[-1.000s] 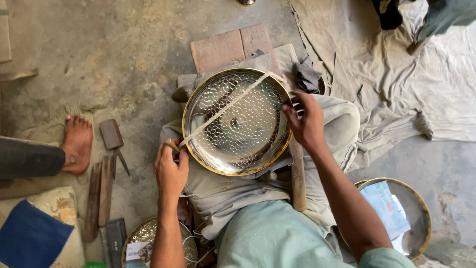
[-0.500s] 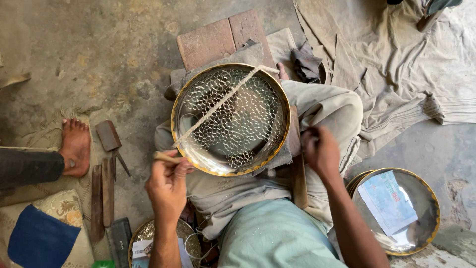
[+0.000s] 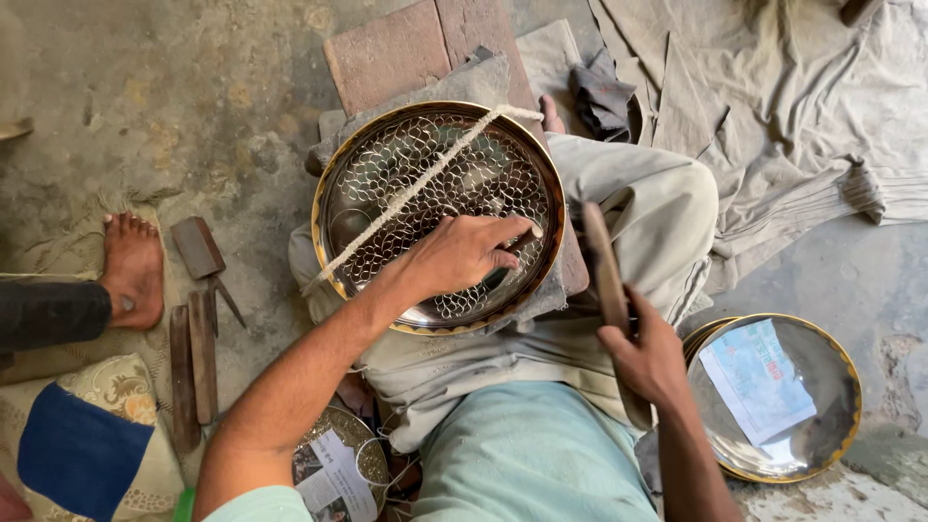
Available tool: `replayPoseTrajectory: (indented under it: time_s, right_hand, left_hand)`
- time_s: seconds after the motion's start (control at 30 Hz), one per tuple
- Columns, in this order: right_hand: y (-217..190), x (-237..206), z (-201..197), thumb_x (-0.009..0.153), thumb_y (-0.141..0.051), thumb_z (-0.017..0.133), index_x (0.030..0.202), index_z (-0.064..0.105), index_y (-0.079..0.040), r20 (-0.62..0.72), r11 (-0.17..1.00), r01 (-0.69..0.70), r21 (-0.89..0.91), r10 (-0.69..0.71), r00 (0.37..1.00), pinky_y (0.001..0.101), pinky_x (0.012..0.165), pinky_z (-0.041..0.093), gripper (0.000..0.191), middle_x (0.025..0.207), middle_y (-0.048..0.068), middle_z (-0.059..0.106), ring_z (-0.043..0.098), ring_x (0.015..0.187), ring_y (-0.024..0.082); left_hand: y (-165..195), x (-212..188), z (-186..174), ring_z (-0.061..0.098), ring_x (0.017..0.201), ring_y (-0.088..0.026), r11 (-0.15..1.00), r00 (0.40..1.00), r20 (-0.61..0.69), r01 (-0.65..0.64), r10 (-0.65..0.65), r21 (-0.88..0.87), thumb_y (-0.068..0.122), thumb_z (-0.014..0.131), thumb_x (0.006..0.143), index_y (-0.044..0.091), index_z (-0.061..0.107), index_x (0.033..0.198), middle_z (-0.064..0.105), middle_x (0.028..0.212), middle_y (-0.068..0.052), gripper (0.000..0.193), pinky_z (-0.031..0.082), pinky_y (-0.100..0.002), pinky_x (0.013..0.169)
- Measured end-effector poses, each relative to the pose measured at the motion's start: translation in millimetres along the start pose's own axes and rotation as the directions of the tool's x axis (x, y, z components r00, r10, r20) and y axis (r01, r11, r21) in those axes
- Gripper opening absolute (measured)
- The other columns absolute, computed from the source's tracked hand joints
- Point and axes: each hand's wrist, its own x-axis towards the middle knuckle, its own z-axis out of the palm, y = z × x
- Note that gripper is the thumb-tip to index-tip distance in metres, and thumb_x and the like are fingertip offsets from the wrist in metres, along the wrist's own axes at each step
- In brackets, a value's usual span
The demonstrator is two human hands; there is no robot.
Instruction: The person sits on the floor and uses a wooden mallet to hammer a small metal punch against a brass tray, creating a repeating dimpled pattern. The tray is held steady on the lap and the person repeatedly strikes the punch to form the decorative texture.
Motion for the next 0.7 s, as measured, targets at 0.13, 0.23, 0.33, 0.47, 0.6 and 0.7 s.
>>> replayPoseTrajectory:
  time_s: [0.13, 0.23, 0.33, 0.47, 0.6, 0.7]
  right_hand:
    - [16, -17, -8, 0.083, -0.019, 0.071, 0.142, 0.054, -0.001, -0.128, 0.961, 0.122, 0.248, -0.093, 0.987, 0.0338, 0.080, 0.053, 0.064, 0.099, 0.014, 0.064, 0.062, 0.088, 0.020]
    - [16, -19, -11, 0.084, -0.019, 0.079, 0.124, 0.056, 0.002, -0.082, 0.986, -0.102, 0.133, 0.114, 0.990, 0.0373, 0.080, 0.055, 0.051, 0.096, 0.014, 0.071, 0.067, 0.085, 0.022]
    - [11, -18, -11, 0.078, -0.011, 0.073, 0.136, 0.052, -0.002, -0.125, 0.979, -0.014, 0.204, 0.040, 0.991, 0.0361, 0.079, 0.055, 0.063, 0.104, 0.009, 0.069, 0.067, 0.091, 0.017]
    - [2, -19, -2, 0.082, -0.008, 0.071, 0.130, 0.052, -0.002, -0.288, 0.976, 0.115, 0.186, -0.058, 0.956, 0.0391, 0.082, 0.054, 0.052, 0.104, 0.017, 0.068, 0.067, 0.093, 0.028]
    - [-9, -14, 5, 0.078, -0.002, 0.066, 0.132, 0.057, -0.006, -0.363, 0.975, 0.113, -0.192, -0.177, 0.915, 0.0451, 0.080, 0.053, 0.054, 0.102, 0.023, 0.069, 0.068, 0.091, 0.040]
    - [-20, -4, 4, 0.078, -0.002, 0.064, 0.131, 0.059, -0.007, -0.294, 0.976, 0.104, -0.190, -0.158, 0.943, 0.0473, 0.079, 0.053, 0.054, 0.100, 0.024, 0.068, 0.067, 0.090, 0.043]
  left_hand:
    - [-3, 7, -3, 0.071, 0.083, -0.039, 0.991, 0.993, 0.109, -0.049, 0.035, 0.126, 0.021, 0.073, 0.093, 0.013, 0.055, 0.130, 0.072, 0.090, -0.017, 0.042, 0.056, -0.050, 0.063]
    - [-1, 12, -2, 0.075, 0.086, -0.033, 0.999, 0.987, 0.160, -0.018, 0.012, 0.035, 0.001, 0.061, 0.088, 0.016, 0.058, 0.130, 0.073, 0.096, -0.015, 0.045, 0.059, -0.046, 0.064]
    - [-2, 17, -3, 0.075, 0.086, -0.033, 0.999, 0.972, 0.234, 0.009, -0.020, 0.046, -0.009, 0.057, 0.082, 0.018, 0.060, 0.131, 0.074, 0.094, -0.013, 0.057, 0.059, -0.047, 0.067]
    - [-4, 21, -3, 0.075, 0.087, -0.032, 1.000, 0.965, 0.263, -0.019, 0.013, 0.021, -0.010, 0.059, 0.080, 0.017, 0.060, 0.129, 0.075, 0.095, -0.013, 0.056, 0.057, -0.049, 0.065]
    - [-5, 15, -4, 0.078, 0.089, -0.028, 0.999, 0.969, 0.245, 0.013, -0.024, 0.045, -0.010, 0.058, 0.085, 0.013, 0.060, 0.118, 0.074, 0.093, -0.010, 0.041, 0.060, -0.044, 0.067]
    - [-4, 4, -1, 0.077, 0.083, -0.027, 1.000, 0.989, 0.144, 0.015, -0.014, -0.007, -0.007, 0.059, 0.088, 0.014, 0.058, 0.126, 0.072, 0.089, -0.012, 0.044, 0.061, -0.040, 0.064]
